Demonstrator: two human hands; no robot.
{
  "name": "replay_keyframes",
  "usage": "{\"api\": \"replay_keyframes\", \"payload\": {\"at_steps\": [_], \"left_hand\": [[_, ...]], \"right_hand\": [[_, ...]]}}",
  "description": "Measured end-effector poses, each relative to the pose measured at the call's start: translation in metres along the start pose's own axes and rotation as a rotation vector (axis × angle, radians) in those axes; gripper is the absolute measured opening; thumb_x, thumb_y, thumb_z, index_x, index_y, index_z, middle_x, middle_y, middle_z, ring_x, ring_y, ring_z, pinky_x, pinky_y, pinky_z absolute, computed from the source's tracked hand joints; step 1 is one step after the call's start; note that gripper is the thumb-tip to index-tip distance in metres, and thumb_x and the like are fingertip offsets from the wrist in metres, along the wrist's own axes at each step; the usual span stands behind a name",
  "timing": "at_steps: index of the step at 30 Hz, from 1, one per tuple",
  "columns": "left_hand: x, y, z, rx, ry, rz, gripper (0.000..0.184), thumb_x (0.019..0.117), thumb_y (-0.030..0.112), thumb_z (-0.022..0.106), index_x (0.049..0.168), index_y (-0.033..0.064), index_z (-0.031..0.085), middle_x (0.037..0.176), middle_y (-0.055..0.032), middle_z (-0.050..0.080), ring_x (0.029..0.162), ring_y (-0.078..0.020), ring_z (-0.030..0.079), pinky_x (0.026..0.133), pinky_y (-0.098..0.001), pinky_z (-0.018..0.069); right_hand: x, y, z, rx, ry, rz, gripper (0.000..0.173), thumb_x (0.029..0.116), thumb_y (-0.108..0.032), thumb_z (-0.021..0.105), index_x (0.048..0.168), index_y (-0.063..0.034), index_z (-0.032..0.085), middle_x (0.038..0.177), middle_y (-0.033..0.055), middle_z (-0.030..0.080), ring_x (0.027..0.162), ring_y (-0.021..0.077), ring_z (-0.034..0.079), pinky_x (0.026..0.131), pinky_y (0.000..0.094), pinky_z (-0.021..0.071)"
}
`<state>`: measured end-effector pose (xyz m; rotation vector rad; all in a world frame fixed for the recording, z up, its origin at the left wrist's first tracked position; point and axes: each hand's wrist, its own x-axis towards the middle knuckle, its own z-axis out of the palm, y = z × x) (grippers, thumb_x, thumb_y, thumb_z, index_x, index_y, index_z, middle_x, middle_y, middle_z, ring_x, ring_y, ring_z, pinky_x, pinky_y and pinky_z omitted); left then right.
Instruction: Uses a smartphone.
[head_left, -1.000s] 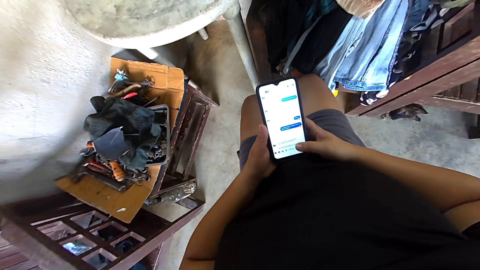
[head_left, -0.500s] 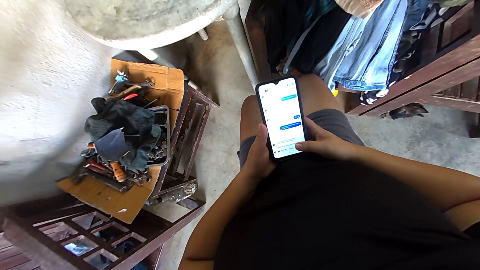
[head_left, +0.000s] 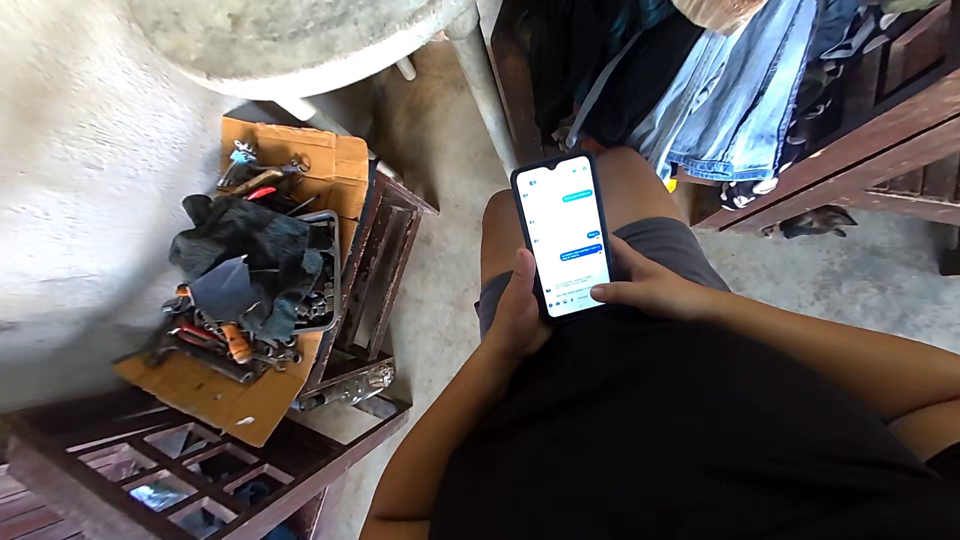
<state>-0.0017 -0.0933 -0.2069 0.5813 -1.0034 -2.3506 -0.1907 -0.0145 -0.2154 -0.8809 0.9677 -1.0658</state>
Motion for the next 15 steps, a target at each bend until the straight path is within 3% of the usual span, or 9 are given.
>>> {"api": "replay_keyframes", "payload": {"at_steps": [4, 15], "left_hand": [[-0.0010, -0.0007, -0.0002, -0.013, -0.007, 0.009, 0.058, 0.0960, 0.067, 0.049, 0.133, 0.0225, 0.055, 0.118, 0.0012, 0.072, 0.112, -0.0133, 0.069, 0.099, -0.0367, 0.0560], [-0.0020, -0.0021, -0.0018, -0.019, -0.006, 0.005, 0.057, 0.0975, 0.067, 0.046, 0.132, 0.0227, 0.056, 0.118, 0.0016, 0.073, 0.113, -0.0125, 0.068, 0.100, -0.0361, 0.0558]], "right_hand": [[0.0002, 0.0011, 0.0009, 0.009, -0.003, -0.017, 0.050, 0.0972, -0.003, 0.057, 0.142, -0.0118, 0.036, 0.116, -0.0046, 0.068, 0.103, 0.0013, 0.068, 0.093, 0.0206, 0.0561], [0.0014, 0.0046, 0.0007, -0.022, 0.006, -0.049, 0.041, 0.1029, -0.007, 0.048, 0.142, -0.0111, 0.038, 0.115, -0.0047, 0.069, 0.104, 0.0011, 0.068, 0.095, 0.0214, 0.0555]]}}
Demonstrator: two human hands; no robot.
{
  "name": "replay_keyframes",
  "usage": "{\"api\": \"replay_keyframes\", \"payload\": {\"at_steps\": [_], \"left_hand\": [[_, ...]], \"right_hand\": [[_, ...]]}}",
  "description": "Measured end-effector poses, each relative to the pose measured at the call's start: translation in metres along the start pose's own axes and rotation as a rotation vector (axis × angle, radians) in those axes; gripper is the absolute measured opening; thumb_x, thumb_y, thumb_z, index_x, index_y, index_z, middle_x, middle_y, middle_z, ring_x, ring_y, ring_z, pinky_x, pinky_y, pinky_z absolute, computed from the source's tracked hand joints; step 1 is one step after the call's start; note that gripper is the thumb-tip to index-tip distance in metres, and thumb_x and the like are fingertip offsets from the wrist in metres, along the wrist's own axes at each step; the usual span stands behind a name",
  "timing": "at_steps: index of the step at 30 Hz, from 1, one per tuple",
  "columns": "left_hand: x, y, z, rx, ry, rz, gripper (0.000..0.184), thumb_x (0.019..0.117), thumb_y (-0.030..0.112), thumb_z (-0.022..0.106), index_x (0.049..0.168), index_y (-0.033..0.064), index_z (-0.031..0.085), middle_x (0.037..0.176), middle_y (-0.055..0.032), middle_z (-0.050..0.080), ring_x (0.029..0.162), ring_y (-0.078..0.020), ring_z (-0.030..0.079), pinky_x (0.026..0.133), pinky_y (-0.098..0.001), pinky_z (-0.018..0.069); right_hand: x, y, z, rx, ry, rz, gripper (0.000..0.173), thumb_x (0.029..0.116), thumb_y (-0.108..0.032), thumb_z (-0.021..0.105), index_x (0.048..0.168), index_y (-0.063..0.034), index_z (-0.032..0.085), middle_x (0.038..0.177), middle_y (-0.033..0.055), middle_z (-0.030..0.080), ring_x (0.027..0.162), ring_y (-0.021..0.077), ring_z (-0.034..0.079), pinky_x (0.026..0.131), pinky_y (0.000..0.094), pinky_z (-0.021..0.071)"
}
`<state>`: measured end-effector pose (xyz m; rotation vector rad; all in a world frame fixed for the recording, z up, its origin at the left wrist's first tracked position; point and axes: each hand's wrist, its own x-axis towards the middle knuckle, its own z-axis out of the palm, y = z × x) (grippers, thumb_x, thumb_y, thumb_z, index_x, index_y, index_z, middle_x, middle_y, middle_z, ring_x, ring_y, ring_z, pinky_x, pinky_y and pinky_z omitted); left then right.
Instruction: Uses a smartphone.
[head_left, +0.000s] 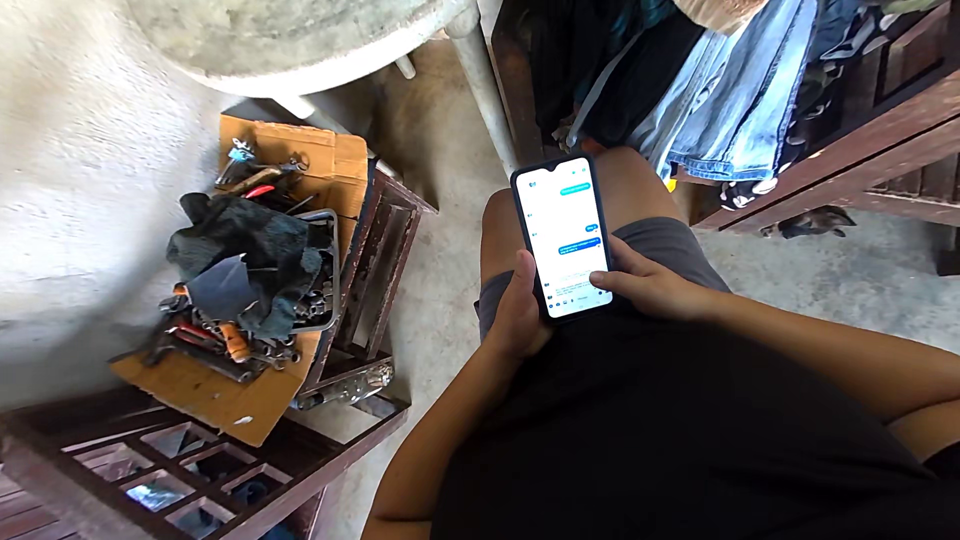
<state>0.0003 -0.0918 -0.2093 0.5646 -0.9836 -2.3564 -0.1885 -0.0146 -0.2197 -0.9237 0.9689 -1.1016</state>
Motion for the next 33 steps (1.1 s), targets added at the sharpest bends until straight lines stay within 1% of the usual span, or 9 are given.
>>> {"api": "replay_keyframes", "payload": {"at_steps": [5, 9, 17, 21, 28, 33], "left_hand": [[-0.0002, -0.0008, 0.0001, -0.001, 0.006, -0.003, 0.057, 0.0984, 0.066, 0.046, 0.133, 0.0214, 0.055, 0.118, 0.0005, 0.073, 0.112, -0.0138, 0.069, 0.099, -0.0365, 0.0564], [-0.0005, -0.0007, 0.0003, -0.009, 0.008, -0.009, 0.058, 0.0969, 0.067, 0.048, 0.133, 0.0216, 0.055, 0.118, 0.0011, 0.073, 0.111, -0.0133, 0.069, 0.099, -0.0364, 0.0560], [-0.0004, -0.0018, -0.0012, -0.021, -0.007, -0.002, 0.059, 0.0963, 0.067, 0.049, 0.134, 0.0214, 0.055, 0.119, 0.0009, 0.072, 0.113, -0.0135, 0.068, 0.100, -0.0369, 0.0555], [-0.0008, -0.0015, -0.0008, -0.026, -0.007, 0.001, 0.058, 0.0958, 0.067, 0.050, 0.133, 0.0219, 0.056, 0.119, 0.0007, 0.073, 0.113, -0.0136, 0.068, 0.100, -0.0368, 0.0556], [-0.0010, -0.0015, -0.0002, -0.024, -0.002, 0.000, 0.055, 0.0986, 0.065, 0.046, 0.132, 0.0221, 0.055, 0.119, 0.0013, 0.073, 0.113, -0.0133, 0.069, 0.100, -0.0366, 0.0558], [-0.0006, -0.0008, 0.0001, -0.014, 0.011, -0.018, 0.059, 0.0969, 0.067, 0.048, 0.133, 0.0213, 0.055, 0.118, 0.0009, 0.072, 0.112, -0.0134, 0.069, 0.099, -0.0367, 0.0560]], "right_hand": [[-0.0001, 0.0017, -0.0012, -0.009, -0.006, -0.004, 0.040, 0.1044, -0.011, 0.047, 0.143, -0.0118, 0.038, 0.117, -0.0036, 0.069, 0.105, 0.0025, 0.068, 0.096, 0.0227, 0.0557], [0.0003, 0.0031, -0.0015, -0.005, -0.010, -0.014, 0.040, 0.1046, -0.010, 0.047, 0.143, -0.0119, 0.038, 0.117, -0.0042, 0.069, 0.106, 0.0020, 0.067, 0.096, 0.0225, 0.0552], [-0.0006, 0.0014, -0.0010, 0.007, -0.006, 0.003, 0.043, 0.1014, -0.009, 0.051, 0.142, -0.0118, 0.038, 0.116, -0.0049, 0.068, 0.105, 0.0011, 0.067, 0.096, 0.0213, 0.0548], [-0.0007, 0.0010, -0.0010, 0.013, -0.010, 0.012, 0.045, 0.1012, -0.010, 0.051, 0.144, -0.0118, 0.037, 0.118, -0.0043, 0.068, 0.106, 0.0018, 0.067, 0.096, 0.0216, 0.0550], [-0.0005, 0.0011, -0.0007, 0.030, -0.013, 0.008, 0.044, 0.1005, -0.009, 0.052, 0.142, -0.0117, 0.037, 0.117, -0.0048, 0.068, 0.105, 0.0015, 0.067, 0.096, 0.0215, 0.0549], [-0.0008, 0.0009, -0.0005, 0.018, -0.012, -0.001, 0.044, 0.1009, -0.009, 0.052, 0.143, -0.0112, 0.037, 0.117, -0.0053, 0.068, 0.105, 0.0005, 0.067, 0.096, 0.0210, 0.0548]]}}
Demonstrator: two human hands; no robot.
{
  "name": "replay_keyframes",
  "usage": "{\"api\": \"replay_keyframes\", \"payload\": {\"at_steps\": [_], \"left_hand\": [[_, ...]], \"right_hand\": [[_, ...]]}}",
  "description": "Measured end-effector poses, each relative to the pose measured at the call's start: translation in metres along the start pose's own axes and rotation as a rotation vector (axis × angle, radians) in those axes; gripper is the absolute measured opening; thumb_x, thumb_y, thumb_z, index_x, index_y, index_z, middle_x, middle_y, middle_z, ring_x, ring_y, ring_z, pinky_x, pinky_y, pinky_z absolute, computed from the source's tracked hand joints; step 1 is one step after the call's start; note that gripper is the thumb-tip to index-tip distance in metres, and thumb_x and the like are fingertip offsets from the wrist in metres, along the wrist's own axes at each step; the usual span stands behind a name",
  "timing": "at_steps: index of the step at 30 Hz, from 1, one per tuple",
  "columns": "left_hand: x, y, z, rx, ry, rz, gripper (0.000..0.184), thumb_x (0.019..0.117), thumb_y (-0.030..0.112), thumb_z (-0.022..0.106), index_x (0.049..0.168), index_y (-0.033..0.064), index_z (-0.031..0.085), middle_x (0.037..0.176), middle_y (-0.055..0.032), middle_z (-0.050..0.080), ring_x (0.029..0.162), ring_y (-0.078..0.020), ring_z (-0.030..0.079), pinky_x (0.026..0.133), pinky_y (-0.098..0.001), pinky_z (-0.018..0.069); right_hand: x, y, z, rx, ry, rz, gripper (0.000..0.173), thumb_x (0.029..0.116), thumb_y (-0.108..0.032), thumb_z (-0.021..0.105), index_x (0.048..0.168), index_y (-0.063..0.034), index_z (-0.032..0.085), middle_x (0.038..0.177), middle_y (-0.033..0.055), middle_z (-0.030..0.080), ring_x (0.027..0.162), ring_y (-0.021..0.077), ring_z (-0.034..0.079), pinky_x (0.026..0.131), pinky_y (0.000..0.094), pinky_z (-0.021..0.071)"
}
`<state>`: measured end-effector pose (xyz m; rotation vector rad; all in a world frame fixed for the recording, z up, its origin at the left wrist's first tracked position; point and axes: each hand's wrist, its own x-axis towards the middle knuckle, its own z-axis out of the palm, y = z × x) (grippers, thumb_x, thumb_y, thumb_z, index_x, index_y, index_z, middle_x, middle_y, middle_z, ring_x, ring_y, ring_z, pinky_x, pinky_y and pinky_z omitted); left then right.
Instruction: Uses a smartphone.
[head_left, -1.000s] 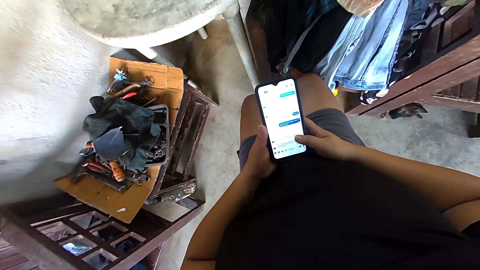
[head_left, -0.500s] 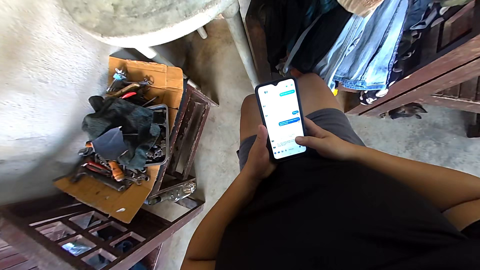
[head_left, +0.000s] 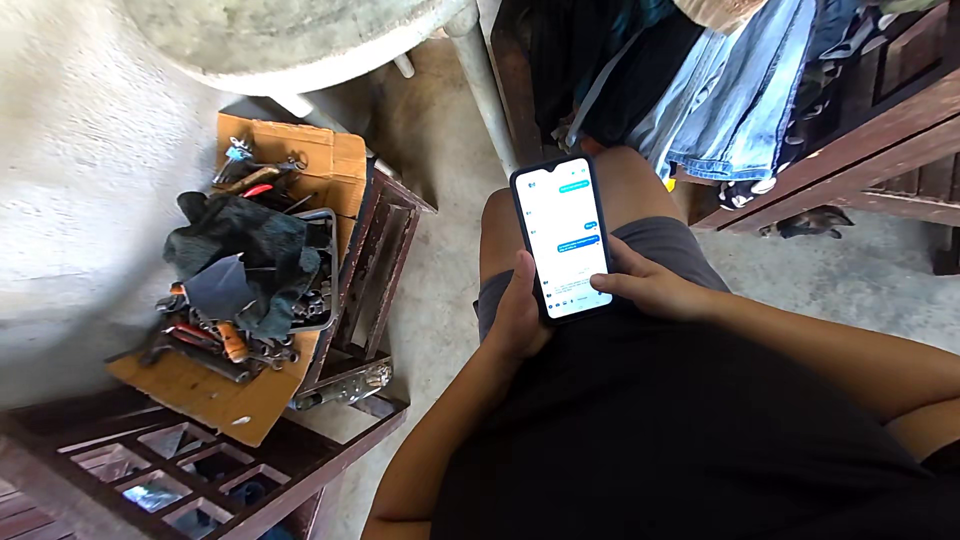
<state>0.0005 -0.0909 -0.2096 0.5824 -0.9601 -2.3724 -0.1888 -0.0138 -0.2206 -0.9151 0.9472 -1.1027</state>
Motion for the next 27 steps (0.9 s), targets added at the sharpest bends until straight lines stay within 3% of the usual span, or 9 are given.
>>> {"api": "replay_keyframes", "payload": {"at_steps": [4, 27], "left_hand": [[0.0007, -0.0002, -0.0008, -0.007, -0.017, 0.005, 0.061, 0.0938, 0.069, 0.052, 0.134, 0.0218, 0.055, 0.119, 0.0009, 0.072, 0.113, -0.0137, 0.069, 0.099, -0.0368, 0.0558], [0.0037, 0.0031, 0.0002, 0.027, -0.030, 0.018, 0.061, 0.0943, 0.069, 0.051, 0.134, 0.0221, 0.054, 0.119, 0.0010, 0.072, 0.112, -0.0134, 0.069, 0.098, -0.0365, 0.0564]], "right_hand": [[0.0002, -0.0003, -0.0003, -0.012, 0.001, 0.003, 0.044, 0.1010, -0.009, 0.052, 0.142, -0.0119, 0.037, 0.116, -0.0055, 0.068, 0.105, 0.0006, 0.067, 0.096, 0.0206, 0.0548], [0.0001, -0.0020, -0.0020, 0.010, 0.001, 0.019, 0.049, 0.0986, -0.010, 0.057, 0.143, -0.0126, 0.036, 0.116, -0.0049, 0.068, 0.105, 0.0012, 0.067, 0.096, 0.0213, 0.0552]]}}
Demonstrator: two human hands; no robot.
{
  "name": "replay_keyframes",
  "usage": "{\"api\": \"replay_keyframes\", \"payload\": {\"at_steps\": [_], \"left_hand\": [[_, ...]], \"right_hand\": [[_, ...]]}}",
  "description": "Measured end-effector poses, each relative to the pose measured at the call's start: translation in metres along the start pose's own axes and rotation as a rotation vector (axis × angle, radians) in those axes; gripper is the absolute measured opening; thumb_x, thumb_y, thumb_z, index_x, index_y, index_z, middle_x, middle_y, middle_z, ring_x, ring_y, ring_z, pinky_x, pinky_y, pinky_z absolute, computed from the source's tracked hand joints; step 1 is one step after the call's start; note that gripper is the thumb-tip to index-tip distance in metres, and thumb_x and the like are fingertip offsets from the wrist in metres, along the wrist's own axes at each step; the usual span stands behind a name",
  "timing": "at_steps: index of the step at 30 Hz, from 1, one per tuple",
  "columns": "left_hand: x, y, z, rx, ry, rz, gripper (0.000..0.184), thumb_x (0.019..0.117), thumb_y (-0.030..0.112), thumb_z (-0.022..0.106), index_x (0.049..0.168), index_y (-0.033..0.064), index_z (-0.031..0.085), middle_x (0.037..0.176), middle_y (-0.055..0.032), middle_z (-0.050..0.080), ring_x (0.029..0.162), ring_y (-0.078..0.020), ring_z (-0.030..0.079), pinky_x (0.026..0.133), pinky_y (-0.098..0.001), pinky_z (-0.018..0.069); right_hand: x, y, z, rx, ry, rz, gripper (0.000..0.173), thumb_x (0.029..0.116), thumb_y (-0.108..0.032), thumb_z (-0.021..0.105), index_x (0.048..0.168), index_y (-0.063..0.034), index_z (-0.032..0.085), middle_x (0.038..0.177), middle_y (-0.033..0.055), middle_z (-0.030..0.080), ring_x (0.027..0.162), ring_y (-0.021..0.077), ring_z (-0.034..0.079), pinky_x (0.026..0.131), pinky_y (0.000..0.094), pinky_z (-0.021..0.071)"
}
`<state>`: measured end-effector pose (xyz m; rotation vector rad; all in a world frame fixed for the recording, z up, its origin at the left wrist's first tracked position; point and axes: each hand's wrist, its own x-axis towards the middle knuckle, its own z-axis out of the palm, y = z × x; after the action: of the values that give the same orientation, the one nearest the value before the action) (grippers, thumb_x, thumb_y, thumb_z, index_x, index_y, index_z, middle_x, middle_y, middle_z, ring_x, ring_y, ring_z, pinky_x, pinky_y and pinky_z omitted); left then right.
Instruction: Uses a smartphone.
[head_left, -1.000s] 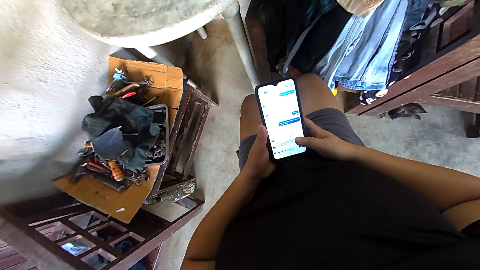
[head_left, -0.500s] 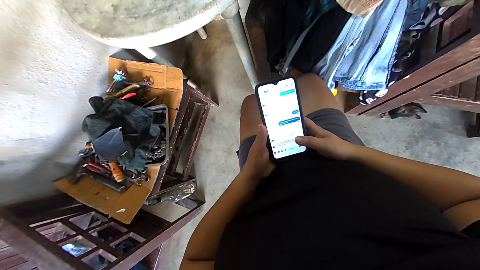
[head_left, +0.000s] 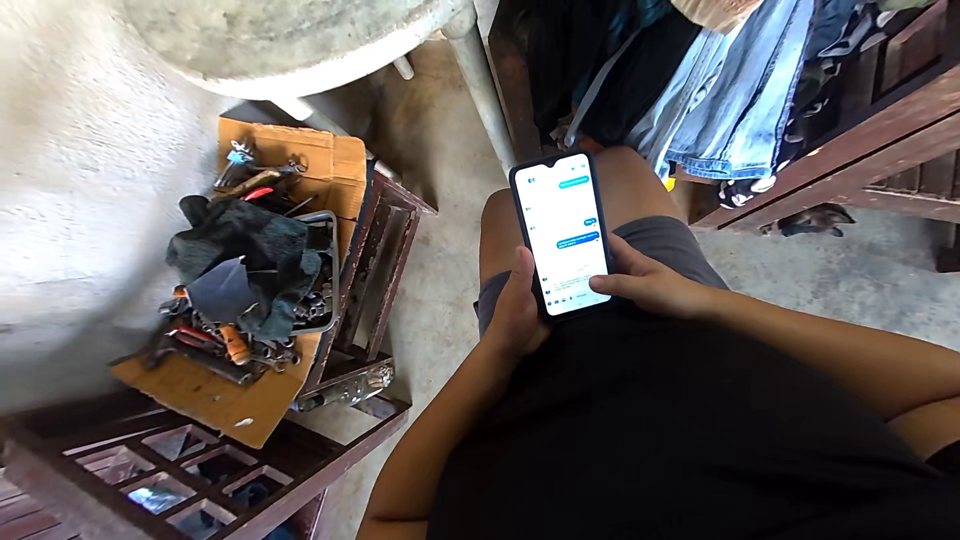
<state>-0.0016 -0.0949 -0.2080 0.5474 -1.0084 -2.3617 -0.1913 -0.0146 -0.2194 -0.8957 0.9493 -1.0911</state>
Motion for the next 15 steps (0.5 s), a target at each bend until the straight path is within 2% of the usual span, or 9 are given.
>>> {"api": "replay_keyframes", "payload": {"at_steps": [3, 5, 8, 11, 15], "left_hand": [[-0.0001, 0.0001, 0.0002, 0.012, 0.009, 0.002, 0.060, 0.0956, 0.068, 0.049, 0.134, 0.0226, 0.053, 0.118, 0.0014, 0.072, 0.111, -0.0130, 0.069, 0.098, -0.0362, 0.0566], [-0.0001, 0.0003, -0.0002, 0.008, 0.005, -0.006, 0.061, 0.0957, 0.069, 0.048, 0.135, 0.0225, 0.054, 0.119, 0.0010, 0.072, 0.112, -0.0135, 0.069, 0.099, -0.0366, 0.0562], [-0.0004, 0.0007, 0.0011, -0.001, 0.017, -0.017, 0.060, 0.0973, 0.067, 0.047, 0.135, 0.0208, 0.053, 0.119, 0.0002, 0.072, 0.112, -0.0144, 0.069, 0.099, -0.0374, 0.0562], [-0.0007, 0.0002, 0.0005, -0.002, 0.014, -0.011, 0.060, 0.0974, 0.067, 0.047, 0.136, 0.0208, 0.052, 0.120, 0.0002, 0.072, 0.113, -0.0145, 0.068, 0.100, -0.0376, 0.0558], [-0.0008, -0.0010, -0.0008, -0.006, 0.004, 0.001, 0.061, 0.0961, 0.068, 0.048, 0.136, 0.0227, 0.053, 0.121, 0.0004, 0.072, 0.114, -0.0147, 0.068, 0.100, -0.0378, 0.0559]], "right_hand": [[0.0008, -0.0016, 0.0007, 0.011, 0.004, 0.009, 0.049, 0.0962, -0.004, 0.057, 0.140, -0.0117, 0.037, 0.115, -0.0049, 0.069, 0.103, 0.0011, 0.068, 0.094, 0.0209, 0.0556], [0.0012, -0.0008, 0.0003, -0.002, 0.004, 0.004, 0.047, 0.0975, -0.003, 0.055, 0.141, -0.0115, 0.037, 0.115, -0.0044, 0.068, 0.103, 0.0012, 0.068, 0.094, 0.0210, 0.0559], [0.0018, 0.0030, -0.0006, -0.044, 0.013, -0.047, 0.038, 0.1042, -0.013, 0.045, 0.141, -0.0109, 0.039, 0.117, -0.0042, 0.068, 0.106, 0.0014, 0.067, 0.096, 0.0221, 0.0547], [0.0022, 0.0050, -0.0015, -0.082, 0.007, -0.089, 0.037, 0.1075, -0.023, 0.041, 0.142, -0.0105, 0.040, 0.120, -0.0052, 0.066, 0.111, -0.0001, 0.064, 0.100, 0.0222, 0.0522], [0.0024, 0.0054, -0.0021, -0.078, 0.000, -0.096, 0.036, 0.1079, -0.025, 0.039, 0.141, -0.0116, 0.041, 0.119, -0.0062, 0.067, 0.111, -0.0006, 0.064, 0.100, 0.0219, 0.0518]]}}
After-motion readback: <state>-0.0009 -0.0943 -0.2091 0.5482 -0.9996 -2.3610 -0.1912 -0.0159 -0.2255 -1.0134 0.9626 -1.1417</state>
